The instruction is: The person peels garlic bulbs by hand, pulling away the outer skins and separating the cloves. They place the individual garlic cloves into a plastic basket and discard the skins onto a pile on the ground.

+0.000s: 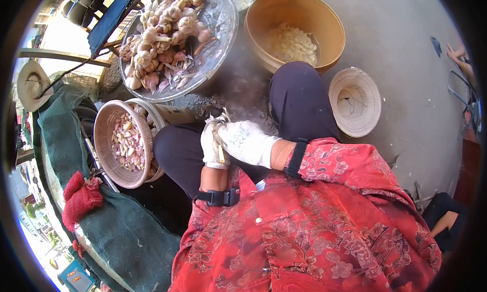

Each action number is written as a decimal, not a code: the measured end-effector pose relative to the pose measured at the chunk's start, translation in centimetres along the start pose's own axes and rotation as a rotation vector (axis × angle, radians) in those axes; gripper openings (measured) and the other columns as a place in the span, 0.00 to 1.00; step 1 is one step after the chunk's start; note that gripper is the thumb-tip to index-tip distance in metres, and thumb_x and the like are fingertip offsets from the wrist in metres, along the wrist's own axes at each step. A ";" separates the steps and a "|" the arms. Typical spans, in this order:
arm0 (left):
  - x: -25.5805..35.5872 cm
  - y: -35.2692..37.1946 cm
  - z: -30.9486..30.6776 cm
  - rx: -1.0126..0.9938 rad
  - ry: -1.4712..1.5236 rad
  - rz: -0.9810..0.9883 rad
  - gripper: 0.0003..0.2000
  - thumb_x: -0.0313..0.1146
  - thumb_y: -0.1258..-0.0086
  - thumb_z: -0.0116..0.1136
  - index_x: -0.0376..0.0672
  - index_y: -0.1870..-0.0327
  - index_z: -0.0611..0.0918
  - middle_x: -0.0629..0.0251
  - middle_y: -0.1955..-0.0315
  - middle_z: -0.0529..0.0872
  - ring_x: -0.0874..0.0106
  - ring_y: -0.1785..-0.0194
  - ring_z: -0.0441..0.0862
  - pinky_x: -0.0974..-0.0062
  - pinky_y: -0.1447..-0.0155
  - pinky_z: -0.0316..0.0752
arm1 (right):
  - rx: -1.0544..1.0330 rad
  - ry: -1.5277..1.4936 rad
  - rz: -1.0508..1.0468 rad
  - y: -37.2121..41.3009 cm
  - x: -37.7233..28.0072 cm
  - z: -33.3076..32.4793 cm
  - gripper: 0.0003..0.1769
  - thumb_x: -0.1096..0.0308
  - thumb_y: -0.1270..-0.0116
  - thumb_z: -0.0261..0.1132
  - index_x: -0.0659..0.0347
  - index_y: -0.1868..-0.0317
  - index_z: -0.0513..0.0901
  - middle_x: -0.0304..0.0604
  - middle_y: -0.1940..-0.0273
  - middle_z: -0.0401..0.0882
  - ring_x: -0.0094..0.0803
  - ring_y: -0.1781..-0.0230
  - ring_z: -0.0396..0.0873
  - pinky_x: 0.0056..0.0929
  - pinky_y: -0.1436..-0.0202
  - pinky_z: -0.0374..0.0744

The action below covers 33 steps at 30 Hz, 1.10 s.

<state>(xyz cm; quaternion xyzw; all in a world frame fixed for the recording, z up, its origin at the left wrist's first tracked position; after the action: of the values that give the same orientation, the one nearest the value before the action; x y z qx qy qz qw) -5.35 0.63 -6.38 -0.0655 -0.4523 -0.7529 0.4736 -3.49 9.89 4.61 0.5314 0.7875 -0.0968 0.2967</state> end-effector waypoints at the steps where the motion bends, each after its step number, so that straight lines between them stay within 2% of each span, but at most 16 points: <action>1: -0.2 -0.2 -0.5 -0.037 0.014 0.016 0.05 0.27 0.31 0.50 0.38 0.59 0.77 0.63 0.70 0.81 0.70 0.71 0.80 0.73 0.62 0.79 | -0.005 -0.014 -0.009 0.0 0.1 -0.1 0.14 0.62 0.36 0.56 0.63 0.56 0.76 0.50 0.67 0.79 0.44 0.66 0.81 0.41 0.63 0.78; 2: -0.4 -0.6 -1.1 -0.072 0.028 0.032 0.06 0.25 0.32 0.52 0.36 0.58 0.77 0.57 0.65 0.83 0.66 0.69 0.82 0.69 0.60 0.80 | -0.011 -0.030 -0.018 0.0 0.2 0.0 0.14 0.62 0.36 0.56 0.62 0.56 0.76 0.51 0.66 0.79 0.44 0.65 0.81 0.41 0.62 0.78; 6: -0.6 -0.9 -0.4 -0.058 0.073 0.066 0.06 0.29 0.31 0.51 0.37 0.58 0.78 0.58 0.67 0.83 0.66 0.70 0.81 0.71 0.62 0.80 | 0.065 -0.183 0.027 0.4 1.6 0.8 0.12 0.65 0.36 0.55 0.61 0.56 0.76 0.53 0.63 0.80 0.46 0.63 0.81 0.43 0.60 0.78; 8: 0.1 0.4 1.5 -0.075 0.075 -0.082 0.08 0.30 0.30 0.48 0.35 0.57 0.76 0.63 0.75 0.79 0.73 0.78 0.77 0.78 0.74 0.74 | 0.219 -0.459 0.188 0.6 2.9 0.5 0.10 0.70 0.37 0.54 0.61 0.56 0.75 0.54 0.63 0.80 0.49 0.62 0.80 0.45 0.57 0.77; 9: 0.1 1.0 2.1 -0.041 0.148 -0.139 0.06 0.30 0.31 0.51 0.38 0.59 0.77 0.64 0.81 0.77 0.75 0.84 0.73 0.80 0.80 0.71 | 0.205 -0.472 0.250 0.8 2.9 -0.3 0.09 0.74 0.36 0.52 0.64 0.56 0.74 0.52 0.66 0.80 0.42 0.64 0.82 0.38 0.60 0.79; 10: -0.1 0.5 1.5 0.026 -0.072 -0.085 0.08 0.36 0.30 0.49 0.43 0.61 0.77 0.65 0.86 0.72 0.71 0.87 0.68 0.72 0.82 0.66 | 0.132 -0.825 0.372 0.9 3.7 0.8 0.09 0.75 0.34 0.51 0.64 0.56 0.75 0.45 0.69 0.80 0.32 0.68 0.81 0.29 0.65 0.79; 12: -1.8 0.9 2.5 -0.435 0.286 -0.417 0.22 0.53 0.29 0.40 0.41 0.63 0.77 0.60 0.79 0.77 0.63 0.85 0.70 0.64 0.81 0.65 | 0.055 -1.415 0.544 1.1 5.0 3.0 0.10 0.65 0.28 0.53 0.62 0.55 0.74 0.49 0.65 0.80 0.33 0.70 0.81 0.31 0.73 0.76; 14: -1.6 1.4 3.4 -0.484 0.307 -0.429 0.25 0.56 0.29 0.34 0.41 0.62 0.75 0.58 0.83 0.74 0.61 0.89 0.64 0.64 0.84 0.59 | 0.022 -1.959 0.556 1.0 6.1 4.9 0.09 0.74 0.31 0.49 0.62 0.57 0.75 0.38 0.70 0.80 0.25 0.78 0.78 0.21 0.76 0.76; 15: -0.7 2.6 4.7 -0.376 0.156 -0.367 0.21 0.52 0.28 0.34 0.46 0.61 0.78 0.60 0.88 0.67 0.65 0.88 0.59 0.63 0.81 0.54 | 0.014 -1.549 0.569 1.5 4.9 1.8 0.09 0.73 0.31 0.48 0.62 0.57 0.75 0.38 0.72 0.80 0.23 0.79 0.78 0.19 0.79 0.75; 18: 0.2 1.9 3.8 -0.140 -0.038 -0.076 0.10 0.37 0.28 0.47 0.42 0.58 0.78 0.62 0.84 0.74 0.69 0.85 0.70 0.68 0.82 0.66 | 0.163 -1.489 0.588 1.6 4.7 0.9 0.08 0.72 0.31 0.50 0.61 0.59 0.76 0.40 0.72 0.81 0.22 0.79 0.78 0.19 0.79 0.74; 19: 0.1 1.5 3.3 -0.139 -0.037 -0.077 0.10 0.37 0.28 0.47 0.42 0.58 0.78 0.62 0.84 0.74 0.69 0.85 0.70 0.68 0.82 0.66 | 0.162 -1.488 0.590 1.5 5.2 1.6 0.08 0.72 0.31 0.50 0.61 0.59 0.76 0.40 0.72 0.81 0.22 0.79 0.78 0.19 0.79 0.74; 21: 0.4 0.9 2.4 -0.128 -0.134 -0.064 0.06 0.30 0.31 0.54 0.39 0.57 0.78 0.63 0.78 0.79 0.75 0.83 0.73 0.78 0.80 0.72 | 0.298 -0.606 0.331 0.8 5.4 0.4 0.06 0.71 0.31 0.52 0.62 0.59 0.75 0.42 0.72 0.81 0.27 0.75 0.80 0.25 0.73 0.76; 25: 0.4 0.6 2.1 0.024 -0.263 0.056 0.04 0.29 0.27 0.49 0.41 0.57 0.73 0.66 0.78 0.77 0.78 0.85 0.70 0.80 0.82 0.68 | 0.252 -0.452 0.289 1.1 4.5 -0.2 0.07 0.69 0.31 0.57 0.64 0.59 0.74 0.44 0.71 0.80 0.31 0.70 0.80 0.31 0.66 0.76; 27: 1.2 0.4 2.3 -0.018 -0.360 0.252 0.04 0.29 0.28 0.49 0.41 0.58 0.72 0.67 0.77 0.77 0.78 0.83 0.72 0.81 0.82 0.68 | 0.269 -0.487 0.076 1.0 3.0 -0.8 0.10 0.66 0.32 0.60 0.64 0.57 0.74 0.47 0.69 0.79 0.36 0.67 0.80 0.33 0.63 0.77; 30: 1.0 1.1 2.7 -0.052 -0.220 0.170 0.05 0.30 0.28 0.51 0.40 0.56 0.73 0.66 0.73 0.78 0.77 0.79 0.75 0.81 0.78 0.71 | 0.103 -0.686 0.304 1.1 2.6 -1.4 0.12 0.66 0.33 0.60 0.65 0.54 0.74 0.49 0.67 0.79 0.39 0.66 0.80 0.32 0.62 0.77; 33: 1.2 1.7 3.2 -0.023 -0.302 0.090 0.07 0.31 0.28 0.52 0.40 0.55 0.73 0.65 0.72 0.79 0.77 0.76 0.76 0.81 0.75 0.73 | 0.017 -0.710 0.311 0.9 3.1 -0.7 0.15 0.66 0.34 0.58 0.66 0.50 0.73 0.52 0.66 0.79 0.46 0.64 0.80 0.35 0.60 0.77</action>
<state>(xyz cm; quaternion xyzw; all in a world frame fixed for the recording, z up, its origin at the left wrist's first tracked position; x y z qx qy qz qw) -5.75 2.00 -2.87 -0.2036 -0.5064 -0.7176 0.4325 -3.77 13.05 3.54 0.5803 0.5450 -0.2351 0.5576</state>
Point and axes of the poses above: each hand's wrist, its own y-axis away from the middle knuckle, its own z-axis out of the palm, x = y × z, the point moved 6 cm from there along -y, towards the middle knuckle
